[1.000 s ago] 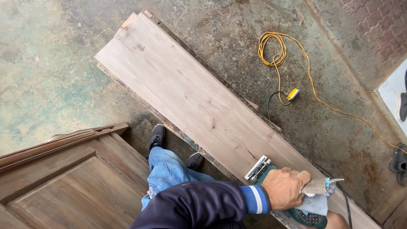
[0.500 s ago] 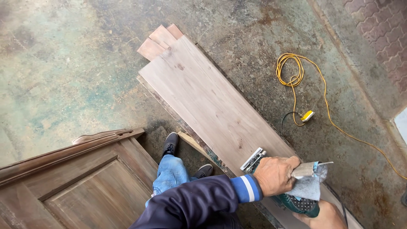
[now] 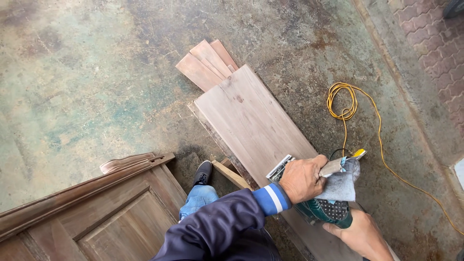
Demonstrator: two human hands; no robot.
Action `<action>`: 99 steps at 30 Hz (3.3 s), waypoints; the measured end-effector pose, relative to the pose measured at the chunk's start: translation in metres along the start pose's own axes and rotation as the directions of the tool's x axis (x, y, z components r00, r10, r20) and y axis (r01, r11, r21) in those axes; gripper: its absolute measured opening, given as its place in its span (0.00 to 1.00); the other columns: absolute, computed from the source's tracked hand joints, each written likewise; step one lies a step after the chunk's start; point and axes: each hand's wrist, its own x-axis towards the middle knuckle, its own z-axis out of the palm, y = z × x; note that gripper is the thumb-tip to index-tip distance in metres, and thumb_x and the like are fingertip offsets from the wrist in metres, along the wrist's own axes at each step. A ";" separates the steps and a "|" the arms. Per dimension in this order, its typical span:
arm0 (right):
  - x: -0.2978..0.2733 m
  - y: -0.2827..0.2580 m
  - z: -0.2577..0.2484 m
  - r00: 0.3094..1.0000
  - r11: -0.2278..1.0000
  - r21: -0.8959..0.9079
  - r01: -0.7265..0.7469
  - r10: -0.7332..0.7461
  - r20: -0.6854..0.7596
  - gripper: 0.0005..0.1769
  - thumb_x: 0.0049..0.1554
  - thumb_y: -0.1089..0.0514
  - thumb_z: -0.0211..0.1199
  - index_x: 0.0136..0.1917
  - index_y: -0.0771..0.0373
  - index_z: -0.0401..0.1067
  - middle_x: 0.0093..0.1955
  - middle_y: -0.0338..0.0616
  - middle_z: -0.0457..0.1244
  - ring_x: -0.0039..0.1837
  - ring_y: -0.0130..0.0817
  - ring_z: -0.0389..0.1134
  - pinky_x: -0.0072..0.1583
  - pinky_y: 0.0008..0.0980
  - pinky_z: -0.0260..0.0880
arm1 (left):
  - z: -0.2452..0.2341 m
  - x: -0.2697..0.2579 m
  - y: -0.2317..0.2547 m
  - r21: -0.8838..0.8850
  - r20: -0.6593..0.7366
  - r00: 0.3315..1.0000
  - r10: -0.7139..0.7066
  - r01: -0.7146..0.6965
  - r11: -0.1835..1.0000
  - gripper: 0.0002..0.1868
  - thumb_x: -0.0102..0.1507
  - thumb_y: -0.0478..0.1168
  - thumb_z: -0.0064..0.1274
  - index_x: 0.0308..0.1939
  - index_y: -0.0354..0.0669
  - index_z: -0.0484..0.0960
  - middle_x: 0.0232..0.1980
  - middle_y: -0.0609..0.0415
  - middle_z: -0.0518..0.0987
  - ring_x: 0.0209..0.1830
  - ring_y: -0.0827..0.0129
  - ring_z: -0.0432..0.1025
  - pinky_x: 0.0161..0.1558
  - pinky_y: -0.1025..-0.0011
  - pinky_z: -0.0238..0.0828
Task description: Manually sanding a wood plank and then using an electric orbital sander.
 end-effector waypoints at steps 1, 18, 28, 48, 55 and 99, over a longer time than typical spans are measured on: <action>0.000 -0.012 -0.004 0.999 0.998 0.046 0.039 -0.038 -0.032 0.36 0.38 0.46 0.83 0.56 0.60 0.75 0.48 0.54 0.75 0.55 0.48 0.77 0.58 0.42 0.74 | -0.007 0.003 -0.003 0.011 -0.017 1.000 -0.009 0.009 1.000 0.10 0.58 0.39 0.53 0.42 0.43 0.73 0.36 0.41 0.80 0.39 0.42 0.77 0.41 0.50 0.72; 0.045 -0.170 -0.036 0.978 0.978 0.022 0.205 -0.204 -0.034 0.25 0.38 0.49 0.80 0.46 0.62 0.81 0.44 0.56 0.73 0.51 0.50 0.77 0.54 0.41 0.74 | -0.137 0.059 -0.050 0.081 -0.250 0.968 -0.001 0.022 0.996 0.06 0.61 0.38 0.52 0.41 0.44 0.75 0.32 0.40 0.79 0.34 0.41 0.76 0.36 0.48 0.71; 0.061 -0.256 -0.047 0.975 0.976 0.005 0.217 -0.217 -0.041 0.25 0.38 0.50 0.80 0.45 0.66 0.80 0.44 0.59 0.72 0.49 0.52 0.76 0.54 0.42 0.73 | -0.208 0.080 -0.078 0.130 -0.323 0.946 0.028 0.015 0.991 0.07 0.60 0.37 0.53 0.41 0.46 0.75 0.31 0.40 0.79 0.35 0.39 0.76 0.36 0.47 0.70; 0.038 -0.336 -0.046 0.942 0.942 0.027 0.336 -0.335 -0.034 0.24 0.39 0.48 0.79 0.46 0.64 0.80 0.44 0.59 0.71 0.50 0.52 0.75 0.54 0.45 0.73 | -0.280 0.063 -0.078 0.042 -0.497 0.868 0.018 0.004 0.999 0.09 0.70 0.40 0.52 0.44 0.37 0.78 0.29 0.41 0.75 0.25 0.58 0.69 0.33 0.61 0.69; -0.024 -0.211 -0.048 0.976 0.976 0.027 0.217 -0.216 -0.034 0.21 0.41 0.49 0.78 0.44 0.62 0.79 0.42 0.56 0.72 0.48 0.51 0.77 0.53 0.45 0.74 | -0.177 0.017 -0.024 -0.186 -0.217 0.975 -0.055 0.014 0.982 0.08 0.71 0.41 0.49 0.46 0.39 0.79 0.27 0.51 0.76 0.26 0.71 0.69 0.32 0.66 0.70; -0.057 0.042 0.036 0.966 0.954 0.165 -0.252 0.236 0.111 0.28 0.42 0.51 0.83 0.56 0.55 0.81 0.47 0.50 0.76 0.57 0.39 0.79 0.61 0.39 0.73 | 0.032 -0.051 0.006 -0.117 0.173 0.985 0.014 0.007 0.993 0.11 0.59 0.39 0.54 0.44 0.43 0.72 0.38 0.44 0.80 0.40 0.44 0.77 0.40 0.52 0.72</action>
